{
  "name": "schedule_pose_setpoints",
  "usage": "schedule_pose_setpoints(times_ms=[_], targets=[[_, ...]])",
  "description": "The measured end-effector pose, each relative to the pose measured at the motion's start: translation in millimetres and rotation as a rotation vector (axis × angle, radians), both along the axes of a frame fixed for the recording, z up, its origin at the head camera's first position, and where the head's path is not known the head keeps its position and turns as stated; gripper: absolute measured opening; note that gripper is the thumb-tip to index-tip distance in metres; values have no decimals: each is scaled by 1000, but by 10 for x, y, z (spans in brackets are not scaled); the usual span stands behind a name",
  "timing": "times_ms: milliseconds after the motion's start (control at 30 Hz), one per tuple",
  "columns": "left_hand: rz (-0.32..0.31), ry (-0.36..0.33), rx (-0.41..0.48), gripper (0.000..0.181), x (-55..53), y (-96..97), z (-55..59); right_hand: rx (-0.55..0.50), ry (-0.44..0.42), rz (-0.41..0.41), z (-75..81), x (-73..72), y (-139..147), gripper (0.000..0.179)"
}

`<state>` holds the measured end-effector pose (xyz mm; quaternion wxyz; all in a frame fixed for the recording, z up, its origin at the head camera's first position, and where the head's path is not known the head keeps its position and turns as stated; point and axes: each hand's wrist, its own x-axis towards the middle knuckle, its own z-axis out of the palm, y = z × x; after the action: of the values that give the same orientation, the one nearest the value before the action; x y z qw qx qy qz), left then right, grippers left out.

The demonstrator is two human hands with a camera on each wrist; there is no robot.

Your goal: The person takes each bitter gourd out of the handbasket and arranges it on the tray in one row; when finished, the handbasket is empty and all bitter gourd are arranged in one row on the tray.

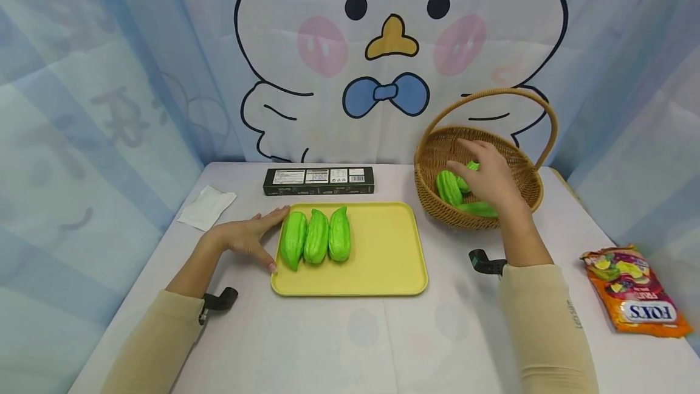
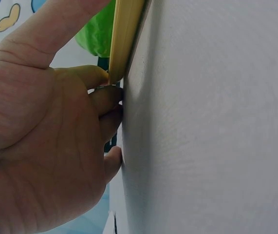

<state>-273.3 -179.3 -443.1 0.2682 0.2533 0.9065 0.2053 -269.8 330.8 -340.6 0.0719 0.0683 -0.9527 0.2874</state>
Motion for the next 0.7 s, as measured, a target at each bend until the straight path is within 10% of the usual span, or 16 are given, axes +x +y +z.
schedule_pose_setpoints(times_ms=[700], targets=[[4, 0, 1, 146, 27, 9, 25, 139, -231, -6, -144, -412, 403, 74]])
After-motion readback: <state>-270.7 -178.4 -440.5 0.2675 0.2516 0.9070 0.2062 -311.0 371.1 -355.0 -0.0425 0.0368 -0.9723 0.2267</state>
